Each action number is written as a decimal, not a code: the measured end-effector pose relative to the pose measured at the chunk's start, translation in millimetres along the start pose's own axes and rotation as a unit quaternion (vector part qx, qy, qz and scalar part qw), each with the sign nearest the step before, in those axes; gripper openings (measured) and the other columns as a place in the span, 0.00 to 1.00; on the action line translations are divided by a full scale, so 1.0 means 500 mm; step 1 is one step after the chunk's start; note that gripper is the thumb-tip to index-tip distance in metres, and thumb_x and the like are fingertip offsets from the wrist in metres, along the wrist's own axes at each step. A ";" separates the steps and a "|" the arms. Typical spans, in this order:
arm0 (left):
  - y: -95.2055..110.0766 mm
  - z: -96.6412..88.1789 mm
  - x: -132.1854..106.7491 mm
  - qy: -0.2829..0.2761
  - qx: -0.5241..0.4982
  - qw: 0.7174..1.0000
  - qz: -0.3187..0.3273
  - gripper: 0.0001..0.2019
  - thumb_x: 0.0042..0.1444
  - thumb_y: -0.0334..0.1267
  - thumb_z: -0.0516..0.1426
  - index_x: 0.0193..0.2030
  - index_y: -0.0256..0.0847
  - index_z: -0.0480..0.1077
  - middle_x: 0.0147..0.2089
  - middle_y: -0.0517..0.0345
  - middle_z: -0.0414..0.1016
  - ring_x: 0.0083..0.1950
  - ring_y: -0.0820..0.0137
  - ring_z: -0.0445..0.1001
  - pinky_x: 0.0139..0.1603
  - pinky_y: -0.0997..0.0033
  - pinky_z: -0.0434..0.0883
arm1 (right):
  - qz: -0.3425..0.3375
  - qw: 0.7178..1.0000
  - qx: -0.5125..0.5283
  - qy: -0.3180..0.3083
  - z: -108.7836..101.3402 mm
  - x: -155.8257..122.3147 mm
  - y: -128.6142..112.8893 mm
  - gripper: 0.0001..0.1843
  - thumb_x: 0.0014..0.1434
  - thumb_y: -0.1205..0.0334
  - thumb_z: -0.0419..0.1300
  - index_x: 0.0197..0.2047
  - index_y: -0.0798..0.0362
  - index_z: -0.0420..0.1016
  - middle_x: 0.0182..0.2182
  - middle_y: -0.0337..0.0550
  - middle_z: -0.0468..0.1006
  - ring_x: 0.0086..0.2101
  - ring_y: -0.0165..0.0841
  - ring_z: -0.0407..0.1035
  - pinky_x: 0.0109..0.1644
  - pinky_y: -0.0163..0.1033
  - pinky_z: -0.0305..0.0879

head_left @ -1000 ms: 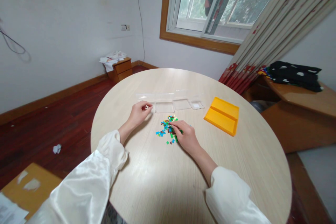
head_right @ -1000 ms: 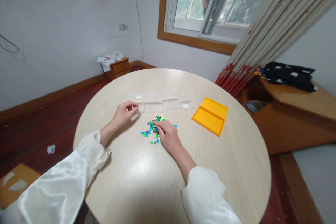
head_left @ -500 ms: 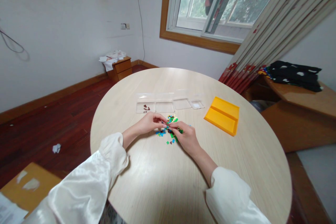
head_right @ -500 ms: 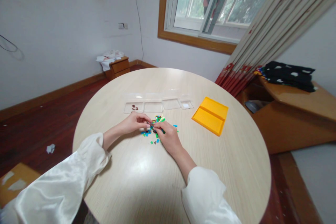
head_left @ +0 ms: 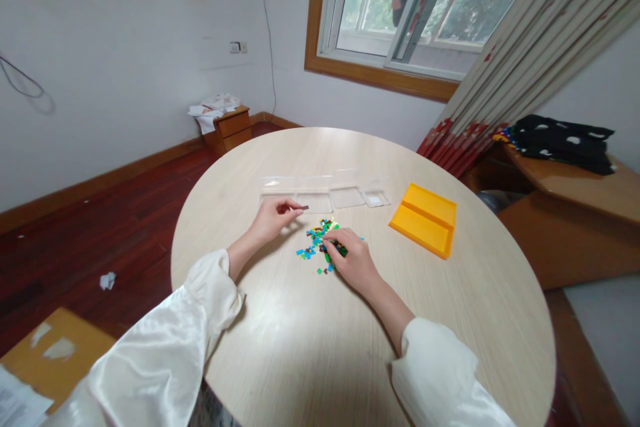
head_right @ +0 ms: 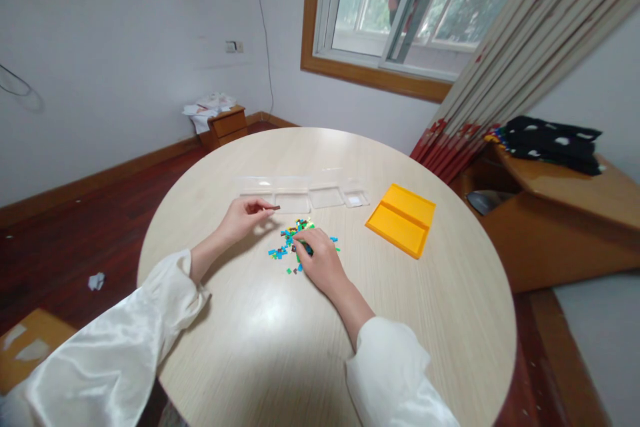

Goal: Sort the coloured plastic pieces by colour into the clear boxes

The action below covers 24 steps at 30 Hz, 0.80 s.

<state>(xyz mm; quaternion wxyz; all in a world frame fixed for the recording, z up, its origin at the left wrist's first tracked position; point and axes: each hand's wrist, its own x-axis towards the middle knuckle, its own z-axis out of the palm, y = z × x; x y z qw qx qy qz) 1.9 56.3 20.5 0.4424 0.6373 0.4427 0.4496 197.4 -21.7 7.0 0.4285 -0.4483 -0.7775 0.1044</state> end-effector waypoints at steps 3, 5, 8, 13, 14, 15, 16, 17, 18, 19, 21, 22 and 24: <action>-0.002 -0.024 0.012 0.096 0.089 0.991 0.016 0.05 0.45 0.36 0.61 0.27 0.36 0.73 0.22 0.60 0.70 0.23 0.76 0.62 0.25 0.74 0.60 | -0.023 0.999 -0.017 -0.042 0.002 0.000 -0.005 0.08 0.58 0.68 0.56 0.38 0.51 0.76 0.36 0.47 0.78 0.40 0.38 0.70 0.45 0.45 0.66; -0.002 -0.037 0.016 0.130 0.155 0.979 0.027 0.04 0.46 0.35 0.60 0.26 0.36 0.73 0.22 0.61 0.71 0.23 0.75 0.62 0.27 0.73 0.60 | -0.033 0.997 -0.034 -0.062 0.004 0.000 -0.012 0.09 0.58 0.67 0.56 0.41 0.51 0.76 0.40 0.49 0.76 0.43 0.39 0.69 0.47 0.47 0.65; -0.006 -0.048 0.018 0.140 0.225 0.964 0.032 0.04 0.47 0.35 0.59 0.26 0.37 0.73 0.26 0.59 0.74 0.27 0.73 0.66 0.32 0.72 0.62 | -0.047 0.993 -0.056 -0.091 0.007 -0.002 -0.020 0.11 0.59 0.67 0.56 0.43 0.50 0.76 0.43 0.49 0.75 0.46 0.40 0.67 0.48 0.49 0.63; -0.017 -0.052 0.020 0.137 0.308 0.941 0.031 0.03 0.49 0.35 0.59 0.29 0.38 0.74 0.33 0.55 0.78 0.35 0.66 0.71 0.41 0.66 0.62 | -0.042 0.990 -0.090 -0.102 0.010 -0.005 -0.015 0.10 0.59 0.68 0.55 0.41 0.51 0.77 0.43 0.51 0.75 0.47 0.41 0.67 0.49 0.51 0.61; -0.019 -0.052 0.021 0.136 0.323 0.936 0.027 0.03 0.50 0.34 0.59 0.29 0.39 0.75 0.34 0.54 0.78 0.37 0.65 0.71 0.43 0.64 0.61 | -0.037 0.990 -0.096 -0.099 0.010 -0.005 -0.013 0.10 0.59 0.68 0.55 0.40 0.52 0.77 0.43 0.51 0.75 0.46 0.41 0.67 0.48 0.51 0.61; -0.022 -0.052 0.021 0.133 0.335 0.933 0.021 0.04 0.50 0.34 0.58 0.30 0.39 0.75 0.35 0.54 0.79 0.38 0.64 0.71 0.45 0.62 0.60 | -0.033 0.990 -0.102 -0.095 0.010 -0.005 -0.011 0.10 0.59 0.67 0.55 0.39 0.52 0.77 0.43 0.51 0.75 0.46 0.41 0.66 0.48 0.50 0.61; -0.024 -0.052 0.022 0.130 0.344 0.930 0.013 0.04 0.51 0.34 0.58 0.30 0.39 0.75 0.36 0.53 0.79 0.40 0.63 0.71 0.46 0.61 0.59 | -0.030 0.990 -0.104 -0.090 0.010 -0.005 -0.010 0.09 0.59 0.67 0.55 0.40 0.52 0.77 0.43 0.51 0.75 0.46 0.41 0.66 0.47 0.50 0.61; -0.026 -0.052 0.023 0.126 0.352 0.928 0.006 0.05 0.51 0.34 0.58 0.31 0.39 0.75 0.37 0.53 0.79 0.41 0.62 0.71 0.47 0.60 0.58 | -0.029 0.990 -0.104 -0.086 0.010 -0.005 -0.010 0.09 0.60 0.67 0.55 0.40 0.52 0.77 0.43 0.50 0.75 0.46 0.41 0.66 0.47 0.49 0.61; -0.028 -0.052 0.024 0.123 0.357 0.926 0.001 0.05 0.51 0.35 0.58 0.32 0.39 0.76 0.38 0.52 0.79 0.42 0.61 0.71 0.48 0.59 0.58 | -0.031 0.991 -0.101 -0.085 0.011 -0.004 -0.011 0.09 0.60 0.67 0.56 0.41 0.52 0.76 0.43 0.50 0.75 0.45 0.40 0.66 0.47 0.49 0.61; -0.030 -0.051 0.025 0.120 0.360 0.925 -0.003 0.06 0.52 0.35 0.57 0.33 0.39 0.76 0.39 0.52 0.79 0.42 0.61 0.71 0.48 0.59 0.57 | -0.034 0.991 -0.098 -0.087 0.012 -0.004 -0.012 0.09 0.60 0.67 0.56 0.42 0.52 0.76 0.43 0.49 0.75 0.46 0.40 0.66 0.47 0.48 0.60; -0.034 -0.051 0.027 0.120 0.360 0.925 -0.001 0.07 0.52 0.35 0.57 0.35 0.39 0.76 0.41 0.51 0.78 0.43 0.60 0.71 0.47 0.59 0.57 | -0.044 0.990 -0.091 -0.099 0.015 -0.003 -0.016 0.10 0.60 0.67 0.56 0.43 0.52 0.76 0.44 0.50 0.75 0.46 0.40 0.66 0.48 0.48 0.60; -0.035 -0.051 0.027 0.123 0.360 0.925 0.002 0.07 0.52 0.35 0.57 0.36 0.39 0.76 0.41 0.51 0.78 0.43 0.60 0.71 0.47 0.60 0.57 | -0.048 0.989 -0.090 -0.106 0.017 -0.003 -0.017 0.10 0.60 0.67 0.56 0.42 0.52 0.76 0.44 0.50 0.75 0.47 0.40 0.66 0.48 0.49 0.60; -0.038 -0.050 0.028 0.131 0.358 0.924 0.008 0.07 0.52 0.35 0.58 0.37 0.40 0.76 0.40 0.51 0.78 0.43 0.60 0.71 0.46 0.60 0.57 | -0.052 0.988 -0.090 -0.116 0.020 -0.004 -0.020 0.09 0.59 0.67 0.56 0.41 0.52 0.77 0.43 0.50 0.75 0.47 0.41 0.66 0.49 0.50 0.60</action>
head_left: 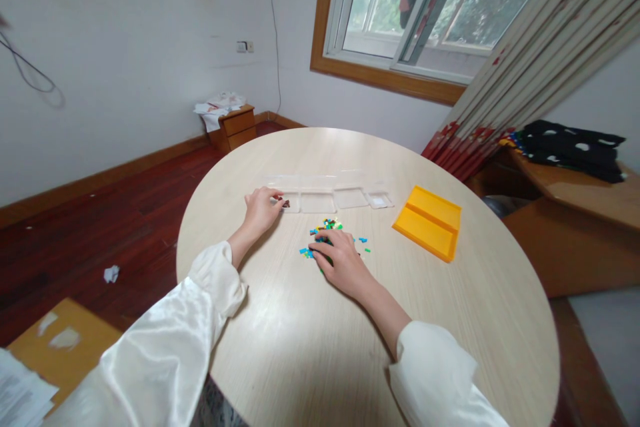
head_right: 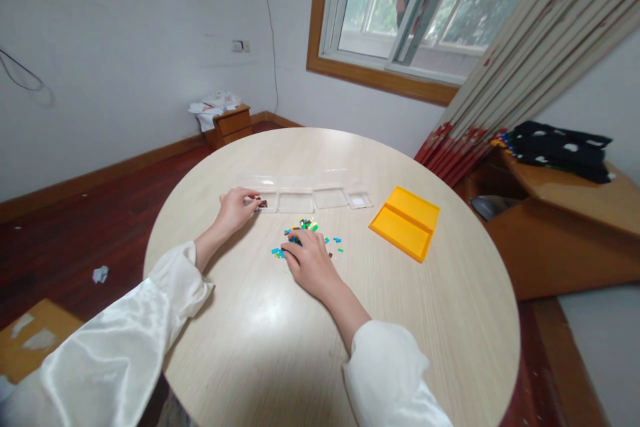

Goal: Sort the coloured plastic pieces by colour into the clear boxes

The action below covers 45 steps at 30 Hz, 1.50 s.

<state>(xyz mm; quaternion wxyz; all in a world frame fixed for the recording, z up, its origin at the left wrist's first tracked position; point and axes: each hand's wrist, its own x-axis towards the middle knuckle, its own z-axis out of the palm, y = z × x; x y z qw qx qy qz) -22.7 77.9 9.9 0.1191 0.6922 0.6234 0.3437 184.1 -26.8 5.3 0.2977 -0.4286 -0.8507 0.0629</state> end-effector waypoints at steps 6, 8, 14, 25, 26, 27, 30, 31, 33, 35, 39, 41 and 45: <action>0.004 0.000 -0.004 0.006 -0.005 1.000 0.010 0.06 0.52 0.34 0.57 0.36 0.39 0.74 0.40 0.51 0.78 0.43 0.61 0.70 0.47 0.60 0.57 | -0.004 1.000 0.008 -0.006 0.002 0.001 -0.003 0.07 0.59 0.67 0.57 0.38 0.51 0.77 0.41 0.49 0.75 0.47 0.40 0.67 0.48 0.49 0.60; 0.010 -0.003 -0.006 0.007 -0.010 1.000 0.011 0.05 0.52 0.34 0.57 0.35 0.39 0.74 0.40 0.51 0.77 0.43 0.61 0.70 0.47 0.60 0.57 | -0.002 1.000 0.013 -0.005 0.001 0.001 -0.003 0.07 0.59 0.67 0.57 0.38 0.52 0.77 0.41 0.49 0.75 0.46 0.40 0.67 0.48 0.49 0.60; 0.027 -0.013 -0.011 0.014 -0.030 0.999 0.018 0.05 0.52 0.32 0.56 0.34 0.38 0.74 0.38 0.52 0.76 0.41 0.64 0.70 0.47 0.61 0.59 | -0.014 1.000 0.013 -0.008 0.000 0.002 -0.003 0.07 0.59 0.67 0.57 0.38 0.50 0.77 0.41 0.47 0.75 0.46 0.39 0.67 0.48 0.48 0.59; 0.060 -0.006 -0.043 -0.110 -0.179 0.951 0.226 0.05 0.53 0.34 0.57 0.33 0.39 0.75 0.36 0.52 0.76 0.41 0.67 0.70 0.47 0.65 0.66 | 0.102 0.993 0.026 0.060 -0.002 0.005 0.005 0.07 0.61 0.65 0.52 0.34 0.51 0.71 0.36 0.45 0.76 0.40 0.38 0.66 0.44 0.44 0.56; 0.065 -0.005 -0.049 -0.130 -0.186 0.944 0.239 0.06 0.53 0.35 0.57 0.34 0.39 0.76 0.37 0.51 0.76 0.41 0.67 0.70 0.47 0.65 0.66 | 0.112 0.991 0.024 0.064 -0.002 0.005 0.008 0.08 0.61 0.65 0.52 0.34 0.51 0.71 0.35 0.44 0.75 0.40 0.38 0.66 0.44 0.44 0.56; 0.069 -0.003 -0.053 -0.149 -0.189 0.938 0.251 0.06 0.53 0.36 0.58 0.35 0.40 0.76 0.37 0.51 0.76 0.42 0.67 0.70 0.47 0.65 0.65 | 0.118 0.990 0.024 0.069 -0.002 0.005 0.010 0.08 0.61 0.64 0.51 0.33 0.50 0.70 0.35 0.44 0.75 0.40 0.38 0.66 0.44 0.44 0.56; 0.078 0.004 -0.065 -0.191 -0.192 0.922 0.277 0.06 0.53 0.37 0.59 0.36 0.41 0.77 0.37 0.51 0.76 0.42 0.66 0.70 0.47 0.65 0.65 | 0.124 0.988 0.031 0.082 -0.002 0.005 0.013 0.08 0.61 0.64 0.52 0.32 0.50 0.69 0.34 0.44 0.75 0.39 0.38 0.65 0.43 0.44 0.56; 0.080 0.006 -0.067 -0.201 -0.195 0.917 0.284 0.06 0.53 0.37 0.59 0.36 0.41 0.77 0.37 0.51 0.75 0.42 0.66 0.70 0.47 0.65 0.65 | 0.125 0.988 0.035 0.087 -0.002 0.005 0.013 0.08 0.61 0.64 0.52 0.32 0.50 0.69 0.34 0.43 0.75 0.39 0.38 0.65 0.43 0.44 0.56; 0.082 0.008 -0.071 -0.213 -0.200 0.910 0.293 0.06 0.53 0.37 0.59 0.37 0.41 0.77 0.37 0.51 0.75 0.42 0.66 0.70 0.47 0.65 0.65 | 0.125 0.987 0.045 0.093 -0.003 0.005 0.014 0.07 0.61 0.64 0.52 0.31 0.50 0.69 0.33 0.43 0.75 0.38 0.38 0.66 0.43 0.44 0.56; 0.085 0.008 -0.074 -0.220 -0.201 0.908 0.295 0.06 0.53 0.37 0.59 0.37 0.41 0.77 0.38 0.51 0.75 0.42 0.66 0.69 0.47 0.65 0.65 | 0.124 0.986 0.056 0.094 -0.004 0.005 0.014 0.07 0.61 0.64 0.53 0.31 0.50 0.69 0.33 0.43 0.75 0.38 0.37 0.66 0.43 0.44 0.57; 0.090 0.008 -0.078 -0.223 -0.200 0.911 0.285 0.05 0.54 0.36 0.58 0.35 0.40 0.76 0.37 0.52 0.75 0.42 0.67 0.69 0.48 0.65 0.65 | 0.120 0.985 0.078 0.094 -0.002 0.006 0.015 0.08 0.61 0.63 0.53 0.31 0.50 0.70 0.34 0.43 0.75 0.39 0.38 0.66 0.44 0.44 0.58; 0.091 0.009 -0.079 -0.222 -0.205 0.911 0.282 0.05 0.55 0.36 0.57 0.34 0.40 0.75 0.36 0.52 0.76 0.42 0.67 0.70 0.48 0.66 0.65 | 0.117 0.985 0.085 0.098 -0.001 0.006 0.018 0.08 0.61 0.63 0.53 0.31 0.50 0.70 0.34 0.43 0.76 0.39 0.37 0.67 0.45 0.45 0.58; 0.087 0.010 -0.074 -0.172 -0.199 0.933 0.246 0.04 0.54 0.34 0.57 0.33 0.39 0.74 0.34 0.54 0.76 0.39 0.69 0.70 0.45 0.68 0.66 | 0.109 0.986 0.066 0.107 -0.007 0.004 0.025 0.07 0.61 0.64 0.53 0.33 0.51 0.72 0.35 0.44 0.76 0.40 0.38 0.67 0.45 0.45 0.58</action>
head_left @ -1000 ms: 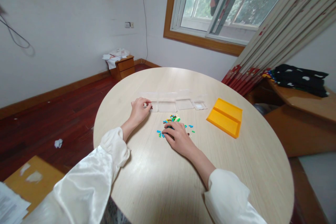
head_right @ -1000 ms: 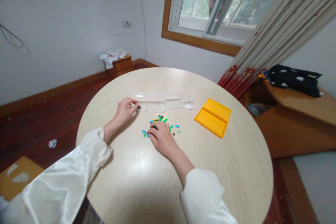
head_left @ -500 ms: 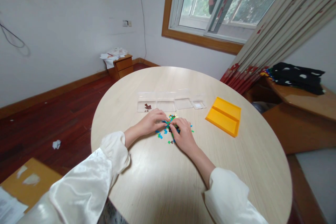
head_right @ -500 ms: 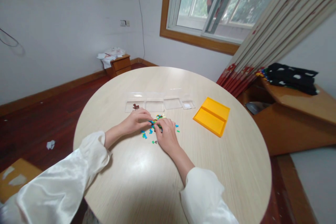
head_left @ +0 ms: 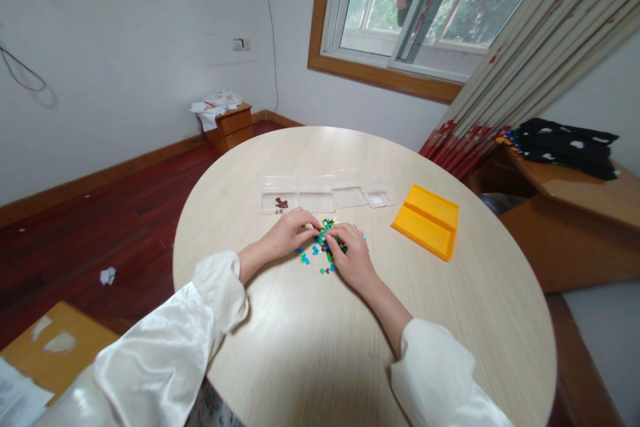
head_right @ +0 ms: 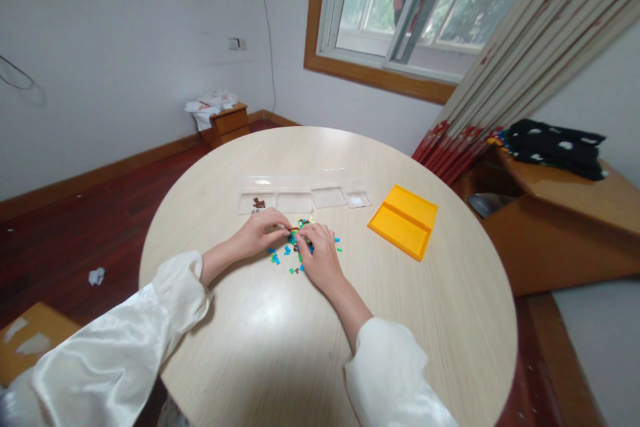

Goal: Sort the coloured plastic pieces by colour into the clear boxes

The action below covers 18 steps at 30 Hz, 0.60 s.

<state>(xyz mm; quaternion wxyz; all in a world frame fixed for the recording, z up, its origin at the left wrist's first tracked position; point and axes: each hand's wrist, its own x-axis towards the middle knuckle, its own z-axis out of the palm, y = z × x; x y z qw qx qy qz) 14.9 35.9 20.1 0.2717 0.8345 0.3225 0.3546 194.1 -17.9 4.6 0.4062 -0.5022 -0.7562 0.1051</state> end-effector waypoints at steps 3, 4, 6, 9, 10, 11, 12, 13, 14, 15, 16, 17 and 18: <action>-0.015 -0.013 0.004 0.082 0.043 0.993 -0.069 0.04 0.52 0.31 0.57 0.33 0.37 0.74 0.33 0.55 0.76 0.34 0.70 0.69 0.40 0.70 0.66 | -0.013 0.999 -0.032 -0.006 -0.014 -0.002 0.003 0.06 0.59 0.66 0.55 0.34 0.52 0.73 0.36 0.45 0.76 0.41 0.38 0.67 0.45 0.44 0.57; -0.021 -0.020 0.005 0.108 0.057 0.988 -0.093 0.04 0.52 0.30 0.57 0.33 0.37 0.74 0.33 0.55 0.76 0.33 0.70 0.69 0.39 0.70 0.66 | -0.021 0.999 -0.042 -0.013 -0.019 -0.003 0.003 0.05 0.59 0.67 0.55 0.34 0.52 0.73 0.36 0.45 0.76 0.41 0.38 0.67 0.45 0.44 0.57; -0.034 -0.034 0.008 0.147 0.080 0.977 -0.131 0.05 0.52 0.30 0.56 0.33 0.36 0.73 0.33 0.55 0.76 0.33 0.70 0.69 0.39 0.71 0.66 | -0.039 0.997 -0.057 -0.030 -0.026 -0.006 0.000 0.05 0.57 0.69 0.56 0.34 0.53 0.74 0.36 0.45 0.75 0.41 0.37 0.67 0.44 0.44 0.56; -0.051 -0.051 0.010 0.174 0.115 0.964 -0.166 0.05 0.51 0.29 0.56 0.32 0.36 0.73 0.33 0.55 0.77 0.34 0.69 0.70 0.39 0.70 0.66 | -0.058 0.994 -0.078 -0.054 -0.027 -0.010 -0.006 0.05 0.56 0.69 0.58 0.34 0.53 0.74 0.36 0.45 0.75 0.41 0.37 0.67 0.45 0.44 0.56; -0.055 -0.055 0.010 0.176 0.124 0.961 -0.175 0.04 0.50 0.29 0.56 0.31 0.36 0.73 0.33 0.55 0.77 0.34 0.69 0.70 0.40 0.69 0.66 | -0.060 0.993 -0.084 -0.060 -0.026 -0.012 -0.006 0.04 0.55 0.69 0.58 0.34 0.53 0.74 0.37 0.45 0.75 0.41 0.37 0.67 0.45 0.44 0.56; -0.059 -0.058 0.010 0.175 0.132 0.959 -0.181 0.04 0.50 0.29 0.56 0.31 0.36 0.73 0.33 0.55 0.77 0.34 0.69 0.70 0.40 0.69 0.66 | -0.061 0.992 -0.090 -0.066 -0.024 -0.012 -0.006 0.05 0.55 0.68 0.59 0.35 0.52 0.75 0.37 0.45 0.75 0.41 0.37 0.67 0.45 0.44 0.56; -0.062 -0.060 0.010 0.175 0.137 0.957 -0.186 0.04 0.50 0.30 0.56 0.30 0.37 0.73 0.33 0.55 0.77 0.35 0.68 0.70 0.40 0.69 0.66 | -0.061 0.991 -0.094 -0.071 -0.021 -0.013 -0.005 0.05 0.55 0.68 0.59 0.35 0.52 0.75 0.38 0.45 0.75 0.41 0.38 0.67 0.45 0.44 0.56; -0.065 -0.061 0.010 0.176 0.140 0.956 -0.190 0.04 0.50 0.30 0.56 0.30 0.37 0.73 0.33 0.55 0.77 0.35 0.68 0.70 0.40 0.69 0.66 | -0.060 0.990 -0.098 -0.076 -0.019 -0.014 -0.004 0.05 0.55 0.68 0.59 0.36 0.52 0.75 0.38 0.46 0.75 0.42 0.38 0.67 0.45 0.45 0.56; -0.067 -0.061 0.009 0.176 0.143 0.955 -0.192 0.04 0.50 0.29 0.56 0.30 0.37 0.73 0.33 0.55 0.77 0.35 0.68 0.70 0.41 0.68 0.66 | -0.058 0.990 -0.100 -0.081 -0.017 -0.014 -0.002 0.05 0.55 0.67 0.59 0.36 0.52 0.75 0.38 0.46 0.75 0.42 0.38 0.67 0.44 0.45 0.56; -0.069 -0.060 0.009 0.177 0.144 0.954 -0.193 0.04 0.50 0.29 0.56 0.30 0.37 0.73 0.33 0.55 0.77 0.35 0.68 0.71 0.41 0.68 0.66 | -0.055 0.990 -0.101 -0.085 -0.015 -0.014 -0.001 0.06 0.55 0.67 0.59 0.37 0.52 0.75 0.38 0.46 0.75 0.41 0.38 0.67 0.44 0.45 0.56; -0.070 -0.060 0.008 0.177 0.144 0.954 -0.194 0.05 0.50 0.29 0.56 0.30 0.37 0.73 0.33 0.55 0.77 0.35 0.68 0.71 0.42 0.68 0.66 | -0.051 0.990 -0.101 -0.088 -0.014 -0.014 0.001 0.06 0.56 0.67 0.59 0.37 0.52 0.76 0.38 0.46 0.75 0.41 0.38 0.67 0.44 0.45 0.56; -0.072 -0.059 0.008 0.176 0.145 0.954 -0.195 0.05 0.50 0.29 0.56 0.30 0.37 0.73 0.33 0.54 0.77 0.36 0.68 0.71 0.42 0.68 0.66 | -0.049 0.990 -0.100 -0.090 -0.014 -0.014 0.001 0.06 0.56 0.67 0.58 0.36 0.52 0.76 0.38 0.46 0.75 0.41 0.38 0.67 0.44 0.45 0.56; -0.073 -0.059 0.008 0.175 0.145 0.954 -0.196 0.05 0.50 0.29 0.56 0.30 0.38 0.74 0.33 0.54 0.77 0.36 0.67 0.71 0.42 0.68 0.66 | -0.046 0.990 -0.099 -0.090 -0.013 -0.014 0.002 0.05 0.56 0.67 0.58 0.36 0.52 0.76 0.37 0.45 0.75 0.41 0.38 0.67 0.44 0.44 0.56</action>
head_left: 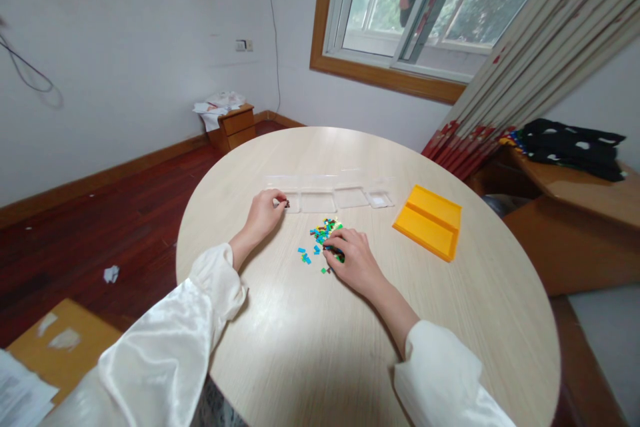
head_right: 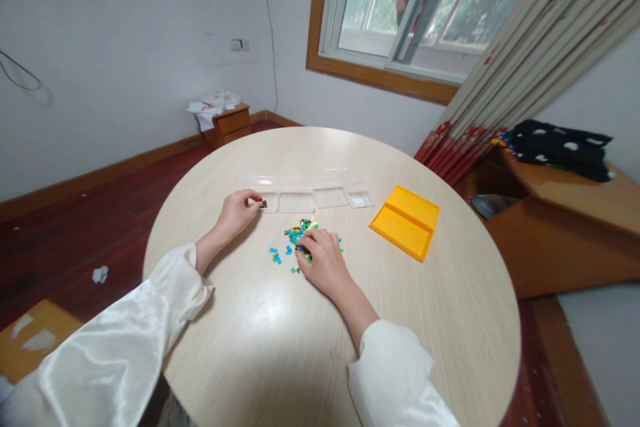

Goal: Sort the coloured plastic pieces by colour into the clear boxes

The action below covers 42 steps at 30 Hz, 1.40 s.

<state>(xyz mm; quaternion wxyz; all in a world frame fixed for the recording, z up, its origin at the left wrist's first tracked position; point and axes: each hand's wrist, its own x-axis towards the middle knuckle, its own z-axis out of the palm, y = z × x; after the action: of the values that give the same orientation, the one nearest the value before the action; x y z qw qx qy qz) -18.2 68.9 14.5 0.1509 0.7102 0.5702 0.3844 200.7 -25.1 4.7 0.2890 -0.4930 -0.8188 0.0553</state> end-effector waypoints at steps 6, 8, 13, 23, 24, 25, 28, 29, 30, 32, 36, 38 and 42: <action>-0.001 -0.002 0.001 -0.001 0.008 1.000 -0.005 0.07 0.49 0.29 0.55 0.31 0.38 0.75 0.35 0.54 0.78 0.37 0.66 0.72 0.44 0.67 0.67 | 0.003 1.000 0.005 0.001 0.002 0.001 -0.003 0.04 0.57 0.68 0.58 0.33 0.52 0.74 0.36 0.45 0.75 0.41 0.37 0.67 0.43 0.43 0.56; -0.001 -0.003 0.001 -0.001 0.010 1.000 -0.003 0.07 0.49 0.29 0.55 0.32 0.38 0.75 0.35 0.53 0.79 0.37 0.66 0.72 0.44 0.67 0.67 | 0.008 1.000 0.006 0.000 0.002 0.001 -0.003 0.04 0.57 0.68 0.58 0.32 0.53 0.73 0.37 0.45 0.75 0.41 0.37 0.67 0.44 0.44 0.56; -0.004 -0.002 0.001 -0.002 0.018 1.000 -0.004 0.08 0.50 0.29 0.55 0.33 0.37 0.76 0.36 0.52 0.79 0.37 0.66 0.73 0.44 0.66 0.67 | 0.012 1.000 0.005 -0.006 0.003 0.001 -0.003 0.03 0.57 0.68 0.58 0.32 0.53 0.73 0.37 0.45 0.75 0.41 0.37 0.67 0.44 0.44 0.56; -0.003 0.000 0.001 0.023 0.005 1.000 0.018 0.07 0.50 0.31 0.56 0.34 0.36 0.75 0.33 0.53 0.78 0.33 0.68 0.70 0.40 0.67 0.67 | 0.015 1.000 0.008 -0.016 0.001 0.003 -0.003 0.03 0.57 0.68 0.59 0.33 0.52 0.74 0.38 0.45 0.75 0.42 0.37 0.67 0.44 0.44 0.56; -0.001 0.000 0.000 0.028 -0.006 0.999 0.030 0.06 0.50 0.31 0.56 0.33 0.36 0.75 0.32 0.54 0.77 0.33 0.69 0.70 0.39 0.68 0.67 | 0.017 1.000 0.011 -0.017 0.000 0.003 -0.004 0.03 0.57 0.68 0.59 0.33 0.52 0.74 0.38 0.45 0.75 0.42 0.37 0.67 0.45 0.44 0.56; 0.002 0.001 -0.001 0.031 -0.019 0.998 0.044 0.05 0.50 0.31 0.56 0.33 0.36 0.74 0.31 0.54 0.76 0.32 0.70 0.69 0.38 0.70 0.66 | 0.020 1.000 0.013 -0.019 0.000 0.003 -0.004 0.04 0.57 0.68 0.58 0.32 0.52 0.73 0.38 0.45 0.75 0.42 0.37 0.67 0.45 0.43 0.55; 0.013 0.006 -0.009 0.007 -0.069 0.993 0.097 0.05 0.51 0.33 0.57 0.32 0.36 0.73 0.30 0.56 0.75 0.30 0.72 0.68 0.35 0.72 0.66 | 0.027 0.999 0.016 -0.028 -0.001 0.003 -0.006 0.05 0.59 0.68 0.57 0.32 0.52 0.72 0.39 0.45 0.75 0.42 0.37 0.66 0.45 0.43 0.55; 0.017 0.009 -0.013 -0.013 -0.086 0.989 0.118 0.05 0.51 0.34 0.57 0.32 0.36 0.73 0.30 0.56 0.75 0.30 0.73 0.68 0.34 0.73 0.65 | 0.028 0.999 0.015 -0.031 -0.001 0.003 -0.007 0.05 0.59 0.68 0.56 0.32 0.52 0.71 0.39 0.45 0.75 0.42 0.37 0.66 0.45 0.43 0.55; 0.023 0.012 -0.018 -0.037 -0.101 0.984 0.140 0.05 0.52 0.35 0.58 0.32 0.36 0.73 0.30 0.56 0.74 0.30 0.73 0.68 0.34 0.73 0.65 | 0.028 0.999 0.013 -0.034 -0.001 0.003 -0.008 0.05 0.59 0.68 0.56 0.32 0.53 0.71 0.39 0.45 0.75 0.42 0.37 0.66 0.45 0.43 0.55; 0.036 0.016 -0.030 -0.092 -0.125 0.971 0.182 0.06 0.52 0.36 0.58 0.31 0.36 0.73 0.29 0.56 0.74 0.31 0.73 0.68 0.34 0.73 0.65 | 0.027 0.999 0.005 -0.034 0.000 0.003 -0.009 0.05 0.59 0.69 0.55 0.33 0.53 0.70 0.38 0.44 0.74 0.42 0.37 0.65 0.45 0.43 0.55; 0.065 0.020 -0.053 -0.197 -0.138 0.939 0.245 0.07 0.53 0.38 0.58 0.30 0.37 0.74 0.30 0.55 0.73 0.34 0.71 0.69 0.39 0.71 0.65 | 0.031 0.999 -0.008 -0.002 -0.001 0.005 -0.008 0.05 0.60 0.69 0.52 0.35 0.52 0.68 0.37 0.46 0.74 0.40 0.38 0.65 0.44 0.43 0.56; 0.078 0.019 -0.060 -0.234 -0.115 0.930 0.260 0.08 0.54 0.40 0.58 0.31 0.37 0.74 0.30 0.55 0.73 0.35 0.71 0.69 0.40 0.70 0.64 | 0.034 0.999 -0.003 0.021 -0.002 0.006 -0.005 0.05 0.61 0.68 0.51 0.35 0.52 0.67 0.35 0.46 0.74 0.39 0.38 0.66 0.43 0.43 0.57; 0.092 0.017 -0.066 -0.266 -0.065 0.927 0.258 0.08 0.53 0.39 0.59 0.29 0.37 0.73 0.29 0.56 0.71 0.34 0.70 0.68 0.40 0.70 0.62 | 0.029 0.997 0.033 0.061 -0.005 0.007 -0.001 0.07 0.61 0.67 0.51 0.34 0.52 0.68 0.32 0.45 0.75 0.36 0.37 0.68 0.42 0.42 0.60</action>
<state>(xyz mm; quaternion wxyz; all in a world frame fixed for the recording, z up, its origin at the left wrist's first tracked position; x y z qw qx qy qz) 17.9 26.2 26.4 0.2383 0.8974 0.2804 0.2434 200.4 -22.9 8.6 0.3523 -0.5096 -0.7827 0.0604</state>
